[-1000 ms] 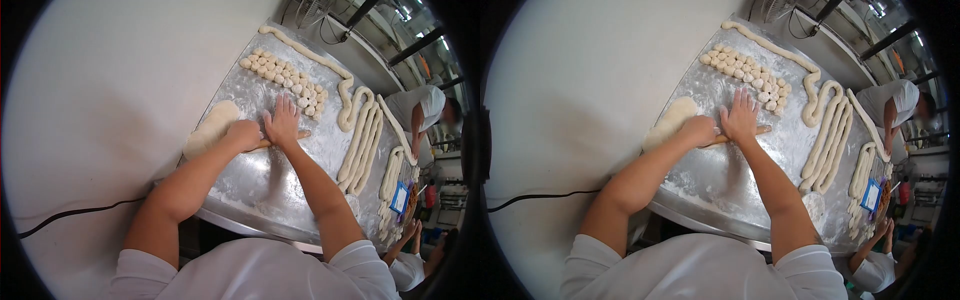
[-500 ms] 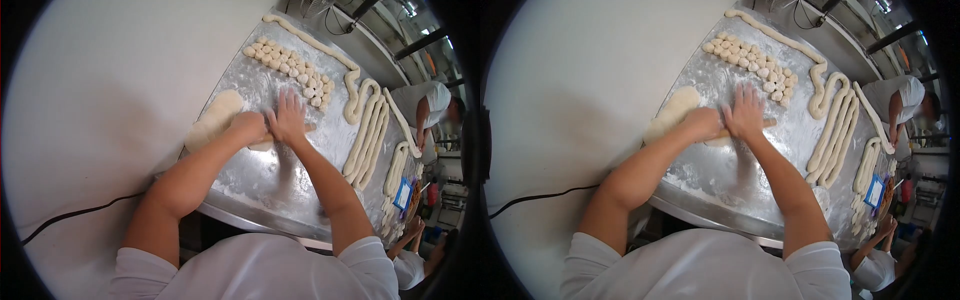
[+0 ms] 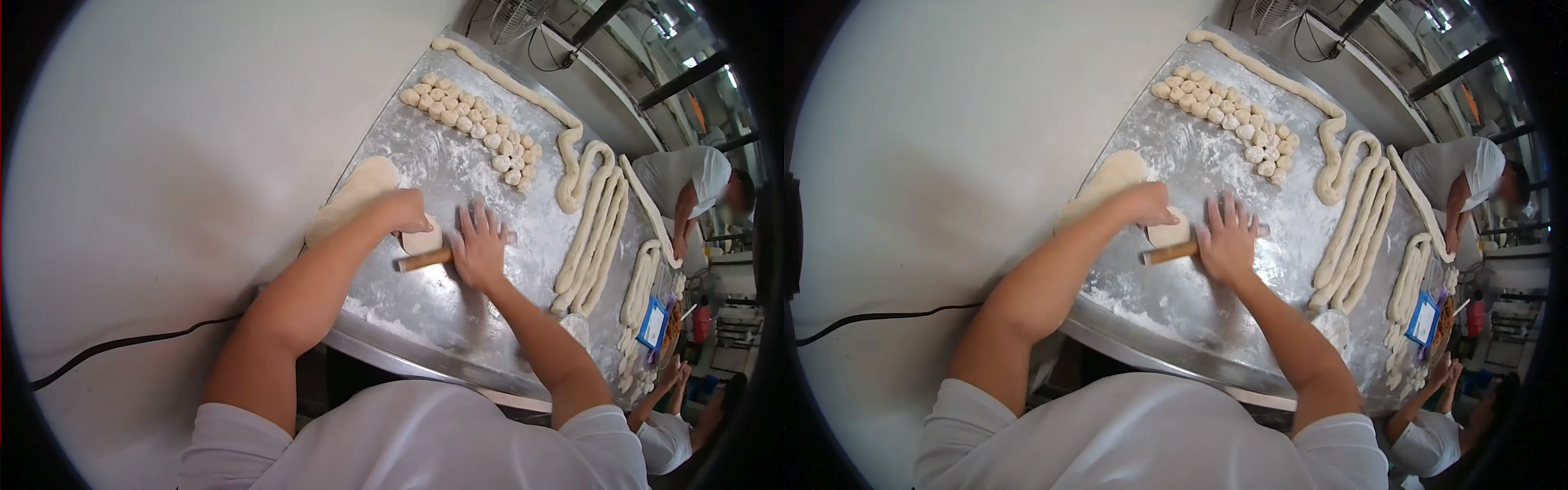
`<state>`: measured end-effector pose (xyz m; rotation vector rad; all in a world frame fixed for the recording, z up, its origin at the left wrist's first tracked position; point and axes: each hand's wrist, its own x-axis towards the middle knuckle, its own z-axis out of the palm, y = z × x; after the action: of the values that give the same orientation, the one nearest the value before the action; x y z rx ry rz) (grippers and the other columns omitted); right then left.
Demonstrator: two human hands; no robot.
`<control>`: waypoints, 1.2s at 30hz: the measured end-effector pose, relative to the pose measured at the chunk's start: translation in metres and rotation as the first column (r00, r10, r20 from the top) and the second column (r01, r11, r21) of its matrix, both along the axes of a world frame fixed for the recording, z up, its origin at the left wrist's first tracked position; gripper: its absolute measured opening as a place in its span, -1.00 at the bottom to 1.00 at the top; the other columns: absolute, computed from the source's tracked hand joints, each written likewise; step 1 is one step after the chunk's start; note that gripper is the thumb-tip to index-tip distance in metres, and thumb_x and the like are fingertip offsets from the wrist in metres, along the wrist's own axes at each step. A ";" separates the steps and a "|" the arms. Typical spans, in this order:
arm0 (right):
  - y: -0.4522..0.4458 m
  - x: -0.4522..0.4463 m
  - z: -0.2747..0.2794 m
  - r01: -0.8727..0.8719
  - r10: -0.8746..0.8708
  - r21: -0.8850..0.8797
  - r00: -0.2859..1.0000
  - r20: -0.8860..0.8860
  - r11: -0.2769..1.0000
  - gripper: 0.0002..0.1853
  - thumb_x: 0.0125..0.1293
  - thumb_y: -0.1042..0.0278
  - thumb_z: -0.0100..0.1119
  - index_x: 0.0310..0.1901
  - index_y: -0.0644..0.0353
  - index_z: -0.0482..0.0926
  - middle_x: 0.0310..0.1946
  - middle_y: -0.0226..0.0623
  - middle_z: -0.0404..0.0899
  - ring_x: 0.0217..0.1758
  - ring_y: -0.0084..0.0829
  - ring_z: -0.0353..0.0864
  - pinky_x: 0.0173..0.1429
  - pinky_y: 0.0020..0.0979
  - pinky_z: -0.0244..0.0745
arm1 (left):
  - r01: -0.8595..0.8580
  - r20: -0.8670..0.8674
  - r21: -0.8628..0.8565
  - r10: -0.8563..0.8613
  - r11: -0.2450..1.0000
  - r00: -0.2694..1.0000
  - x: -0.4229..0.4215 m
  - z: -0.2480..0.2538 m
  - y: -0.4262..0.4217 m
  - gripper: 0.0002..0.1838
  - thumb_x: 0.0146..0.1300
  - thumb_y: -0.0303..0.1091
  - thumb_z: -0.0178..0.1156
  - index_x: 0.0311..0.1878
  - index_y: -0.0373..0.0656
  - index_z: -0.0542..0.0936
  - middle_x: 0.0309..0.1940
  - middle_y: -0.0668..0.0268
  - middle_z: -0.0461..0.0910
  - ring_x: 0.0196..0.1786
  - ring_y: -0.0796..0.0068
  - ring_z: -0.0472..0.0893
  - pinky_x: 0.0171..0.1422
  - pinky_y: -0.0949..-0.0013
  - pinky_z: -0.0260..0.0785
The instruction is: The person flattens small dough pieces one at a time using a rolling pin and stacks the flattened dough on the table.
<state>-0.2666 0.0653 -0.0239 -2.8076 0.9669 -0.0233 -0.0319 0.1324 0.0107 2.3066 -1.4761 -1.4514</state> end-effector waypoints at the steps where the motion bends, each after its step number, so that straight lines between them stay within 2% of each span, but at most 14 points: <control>1: -0.014 0.032 -0.001 0.028 -0.028 -0.006 1.000 0.013 1.000 -0.24 0.68 -0.14 -0.04 0.74 0.09 0.26 0.78 0.07 0.12 0.78 0.22 0.14 0.81 0.37 -0.17 | 0.003 0.062 -0.066 0.001 0.998 0.998 -0.002 -0.003 0.001 -0.61 0.45 -0.04 0.40 -0.14 -0.26 0.85 -0.12 -0.07 0.84 -0.01 -0.04 0.84 0.15 -0.03 0.66; 4: -0.053 0.105 -0.021 0.080 -0.065 -0.104 0.989 0.135 0.991 -0.16 0.66 -0.15 -0.02 0.76 0.22 0.13 0.78 0.10 0.13 0.78 0.17 0.15 0.84 0.29 -0.14 | 0.020 0.198 -0.237 0.028 0.971 0.980 -0.006 -0.013 0.004 -0.61 0.45 -0.03 0.40 -0.07 -0.23 0.86 0.02 -0.09 0.84 0.09 -0.07 0.83 0.22 -0.02 0.66; 9: -0.026 0.049 -0.015 0.051 -0.049 -0.010 0.981 0.187 0.999 -0.22 0.64 -0.12 0.03 0.66 0.28 0.31 0.73 0.08 0.23 0.74 0.16 0.22 0.81 0.28 -0.10 | -0.093 0.136 -0.357 0.150 0.930 0.979 0.000 -0.029 0.001 -0.65 0.44 -0.05 0.38 -0.03 -0.14 0.88 -0.01 -0.09 0.84 0.04 -0.12 0.83 0.15 -0.06 0.65; 10: -0.011 0.018 -0.024 0.027 -0.019 -0.052 0.990 0.142 0.998 -0.26 0.64 -0.10 0.04 0.64 0.25 0.36 0.72 0.06 0.25 0.73 0.16 0.23 0.80 0.29 -0.09 | -0.109 0.058 -0.337 0.137 0.935 0.989 0.003 -0.035 0.000 -0.63 0.44 -0.04 0.38 -0.02 -0.18 0.86 -0.02 -0.11 0.83 0.06 -0.13 0.82 0.18 -0.05 0.64; 12: 0.021 -0.038 -0.010 -0.050 0.044 0.056 0.992 0.115 0.997 -0.35 0.63 -0.03 0.09 0.62 0.08 0.44 0.69 0.02 0.31 0.69 0.22 0.24 0.76 0.41 -0.14 | -0.140 -0.100 -0.289 0.115 0.947 0.988 0.010 -0.050 -0.003 -0.58 0.45 -0.03 0.37 -0.01 -0.26 0.82 -0.03 -0.14 0.81 0.09 -0.15 0.79 0.23 -0.03 0.61; 15: 0.028 -0.070 -0.009 -0.126 0.121 0.038 0.986 0.111 0.991 -0.32 0.65 -0.05 0.07 0.67 0.09 0.39 0.73 0.03 0.23 0.73 0.26 0.18 0.78 0.39 -0.15 | 0.209 0.132 -0.173 -0.188 0.962 0.973 0.023 -0.099 -0.013 -0.55 0.40 0.01 0.42 -0.06 -0.28 0.84 -0.07 -0.15 0.82 0.05 -0.14 0.81 0.19 -0.02 0.63; 18: 0.000 -0.008 -0.002 -0.076 0.075 0.028 0.996 0.043 0.997 -0.27 0.66 -0.11 0.02 0.70 0.10 0.33 0.78 0.04 0.14 0.78 0.27 0.12 0.79 0.38 -0.15 | 0.039 0.032 0.008 -0.040 0.999 0.999 0.011 -0.003 -0.001 -0.50 0.36 0.07 0.45 -0.07 -0.28 0.86 -0.10 -0.12 0.84 0.00 -0.14 0.82 0.17 -0.02 0.65; 21: -0.038 0.080 -0.005 -0.022 0.023 -0.036 0.999 0.035 0.999 -0.17 0.65 -0.15 -0.02 0.76 0.17 0.17 0.81 0.08 0.04 0.82 0.23 0.06 0.82 0.35 -0.16 | 0.073 0.241 -0.161 -0.032 0.984 0.970 -0.001 -0.004 0.003 -0.56 0.38 -0.04 0.47 -0.02 -0.31 0.85 -0.03 -0.09 0.85 0.06 -0.07 0.85 0.17 0.03 0.68; 24: -0.047 0.096 -0.015 0.002 0.005 -0.056 0.992 0.127 0.998 -0.14 0.63 -0.13 0.00 0.77 0.23 0.11 0.80 0.14 0.03 0.83 0.21 0.05 0.83 0.32 -0.16 | -0.013 0.264 -0.223 0.074 0.975 0.962 -0.003 -0.005 0.002 -0.59 0.43 -0.04 0.43 0.02 -0.22 0.86 0.00 -0.07 0.85 0.09 -0.05 0.84 0.19 0.03 0.67; 27: -0.026 0.052 -0.011 -0.007 0.006 0.011 0.989 0.150 1.000 -0.19 0.63 -0.07 0.05 0.72 0.25 0.22 0.78 0.15 0.10 0.80 0.23 0.08 0.82 0.32 -0.12 | -0.073 0.079 -0.292 0.100 0.954 0.992 0.004 -0.029 -0.001 -0.69 0.48 -0.11 0.37 0.00 -0.15 0.88 -0.04 -0.02 0.86 0.03 -0.03 0.85 0.16 0.01 0.68; 30: 0.016 -0.035 -0.007 -0.073 0.063 0.113 0.994 0.086 0.991 -0.30 0.63 -0.03 0.08 0.67 0.13 0.37 0.72 0.08 0.24 0.74 0.27 0.17 0.77 0.40 -0.16 | -0.079 -0.023 -0.245 0.076 0.966 0.997 0.012 -0.030 0.000 -0.75 0.47 -0.20 0.35 -0.04 -0.12 0.89 -0.08 0.01 0.87 -0.02 -0.04 0.85 0.11 0.02 0.69; 31: 0.022 -0.052 -0.007 -0.117 0.108 0.090 0.989 0.097 0.989 -0.30 0.65 -0.02 0.07 0.68 0.14 0.36 0.74 0.06 0.21 0.75 0.27 0.16 0.78 0.38 -0.18 | 0.034 0.015 -0.192 -0.031 0.981 0.999 0.018 -0.038 -0.001 -0.73 0.46 -0.17 0.37 -0.06 -0.17 0.88 -0.13 -0.02 0.86 -0.05 -0.02 0.85 0.09 0.03 0.69; 34: 0.012 -0.032 -0.006 -0.098 0.094 0.064 0.994 0.057 0.993 -0.27 0.67 -0.09 0.01 0.70 0.15 0.31 0.77 0.06 0.15 0.79 0.22 0.11 0.80 0.38 -0.22 | 0.214 0.074 -0.032 -0.211 0.976 0.975 0.028 -0.052 -0.004 -0.67 0.42 -0.13 0.42 -0.14 -0.27 0.87 -0.25 -0.06 0.84 -0.11 0.01 0.86 0.04 0.06 0.68; 36: -0.011 0.033 -0.005 -0.025 0.026 -0.009 0.999 0.025 1.000 -0.24 0.68 -0.14 -0.03 0.73 0.15 0.27 0.79 0.07 0.12 0.82 0.19 0.08 0.81 0.38 -0.22 | 0.109 0.082 0.034 -0.111 0.994 0.990 0.021 -0.030 -0.009 -0.69 0.41 -0.16 0.44 -0.18 -0.27 0.88 -0.25 -0.05 0.84 -0.12 -0.02 0.86 0.03 0.06 0.69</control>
<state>-0.2333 0.0542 -0.0293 -2.8201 0.9278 -0.0589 -0.0106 0.1238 -0.0192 2.3655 -1.6391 -1.4276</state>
